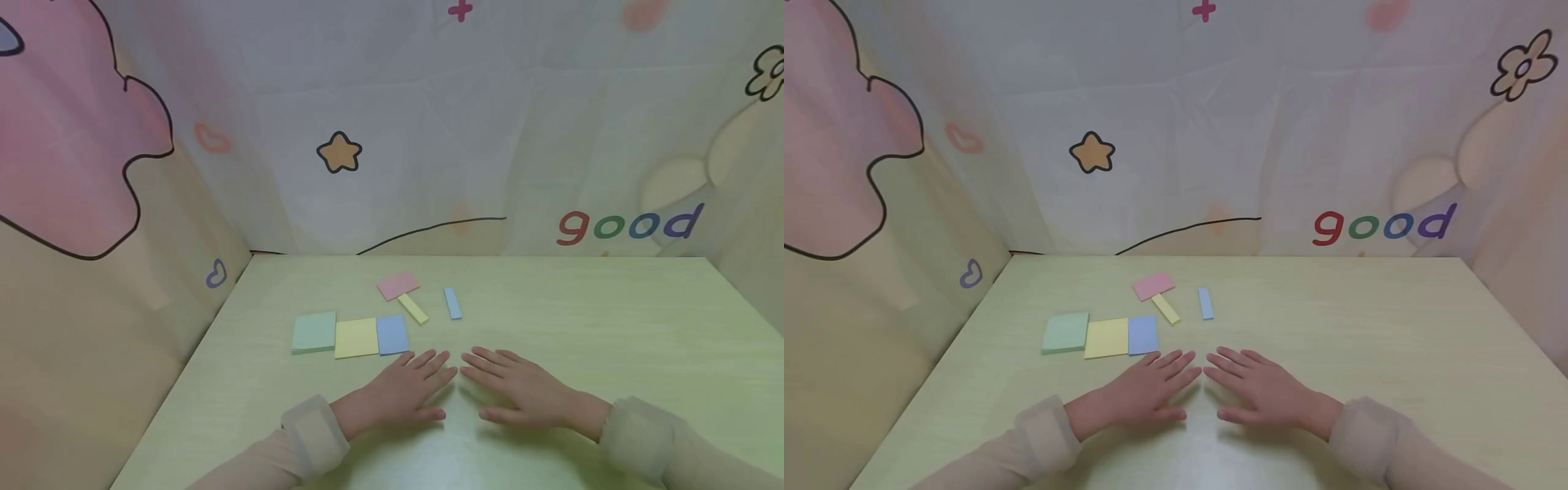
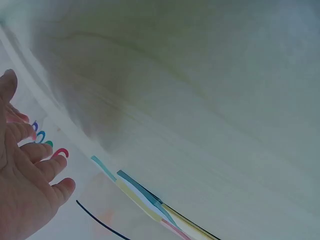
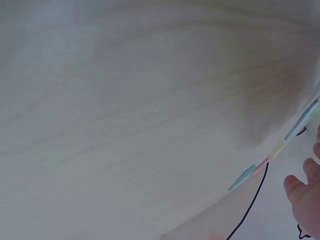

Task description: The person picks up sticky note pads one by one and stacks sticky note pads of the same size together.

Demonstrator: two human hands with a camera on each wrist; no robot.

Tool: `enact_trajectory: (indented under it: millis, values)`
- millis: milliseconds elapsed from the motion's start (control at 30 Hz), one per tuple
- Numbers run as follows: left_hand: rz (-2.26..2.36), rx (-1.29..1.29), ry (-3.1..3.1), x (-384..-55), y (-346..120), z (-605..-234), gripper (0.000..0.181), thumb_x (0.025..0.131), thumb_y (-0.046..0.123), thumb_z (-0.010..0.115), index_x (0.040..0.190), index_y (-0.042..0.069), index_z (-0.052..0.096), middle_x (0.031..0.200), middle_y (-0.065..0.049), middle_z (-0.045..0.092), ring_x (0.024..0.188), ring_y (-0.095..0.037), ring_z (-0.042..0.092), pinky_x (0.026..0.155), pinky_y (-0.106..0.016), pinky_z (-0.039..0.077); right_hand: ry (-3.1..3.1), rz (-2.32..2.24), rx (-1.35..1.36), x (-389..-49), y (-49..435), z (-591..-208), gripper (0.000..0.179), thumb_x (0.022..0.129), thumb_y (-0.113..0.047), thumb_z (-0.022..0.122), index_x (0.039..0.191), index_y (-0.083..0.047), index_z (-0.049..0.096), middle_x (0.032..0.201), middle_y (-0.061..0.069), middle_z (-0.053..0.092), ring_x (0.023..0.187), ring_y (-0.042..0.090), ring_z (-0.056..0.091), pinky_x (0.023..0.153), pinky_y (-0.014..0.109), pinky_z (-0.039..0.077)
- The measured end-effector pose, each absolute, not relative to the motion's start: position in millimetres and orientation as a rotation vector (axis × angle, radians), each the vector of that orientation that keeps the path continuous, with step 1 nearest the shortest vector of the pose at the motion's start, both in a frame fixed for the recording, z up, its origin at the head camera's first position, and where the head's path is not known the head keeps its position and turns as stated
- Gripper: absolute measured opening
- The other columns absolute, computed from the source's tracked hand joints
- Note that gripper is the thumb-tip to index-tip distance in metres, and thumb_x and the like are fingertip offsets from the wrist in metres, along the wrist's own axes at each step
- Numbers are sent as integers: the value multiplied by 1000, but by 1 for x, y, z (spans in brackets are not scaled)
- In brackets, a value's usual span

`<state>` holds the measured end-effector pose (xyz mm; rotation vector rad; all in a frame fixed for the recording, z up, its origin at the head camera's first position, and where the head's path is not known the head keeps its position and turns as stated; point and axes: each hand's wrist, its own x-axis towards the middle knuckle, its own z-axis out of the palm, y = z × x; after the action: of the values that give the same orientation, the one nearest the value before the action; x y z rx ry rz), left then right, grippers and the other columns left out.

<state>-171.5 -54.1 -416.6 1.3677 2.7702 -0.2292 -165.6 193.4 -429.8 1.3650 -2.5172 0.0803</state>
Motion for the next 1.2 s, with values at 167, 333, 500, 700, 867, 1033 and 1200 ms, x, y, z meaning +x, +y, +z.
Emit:
enact_trajectory:
  millis: [167,333,500,700,867,1033,1200]
  values:
    - [-243,1348,2808,-174,-56,-419,65,88,52,37,141,19,21,147,-3,20,133,-20,24,104,-40,28,-2614,140,1366,-170,186,-423,57,86,-48,46,131,-13,43,136,4,43,126,24,36,96,44,35]
    - [-231,1315,2837,-176,-60,-421,61,89,47,39,140,18,24,147,-3,22,131,-20,28,103,-37,31,-2652,206,1373,-174,180,-417,54,87,-44,47,129,-11,46,133,5,46,124,25,39,95,43,37]
    - [-212,1284,2856,-178,-62,-419,58,90,40,44,139,16,26,145,-4,26,129,-20,32,100,-37,34,-2718,278,1339,-179,173,-411,50,88,-41,47,129,-11,46,134,5,45,125,26,38,97,43,36]
    - [-142,1261,2921,-180,-63,-420,54,89,29,48,137,11,32,142,-7,33,125,-21,38,98,-33,37,-2777,417,1283,-185,165,-404,48,88,-37,48,128,-10,47,133,7,45,124,28,38,98,45,34]
    - [-84,1216,2965,-181,-65,-419,52,88,25,51,135,8,35,139,-8,37,123,-20,40,100,-30,35,-2865,555,1221,-188,159,-400,47,89,-36,47,128,-10,46,134,7,45,125,28,37,97,47,34]
    - [-53,1216,2992,-183,-67,-418,50,87,23,52,133,7,38,136,-8,42,120,-21,44,98,-30,37,-2946,847,1115,-192,154,-395,46,90,-35,45,130,-10,44,134,7,44,125,27,37,100,47,31]
    - [14,1179,3036,-185,-69,-419,48,86,20,52,130,4,41,133,-9,46,117,-21,48,95,-30,40,-2956,1082,1029,-197,149,-395,47,91,-36,43,129,-8,45,132,7,46,124,27,39,100,47,31]
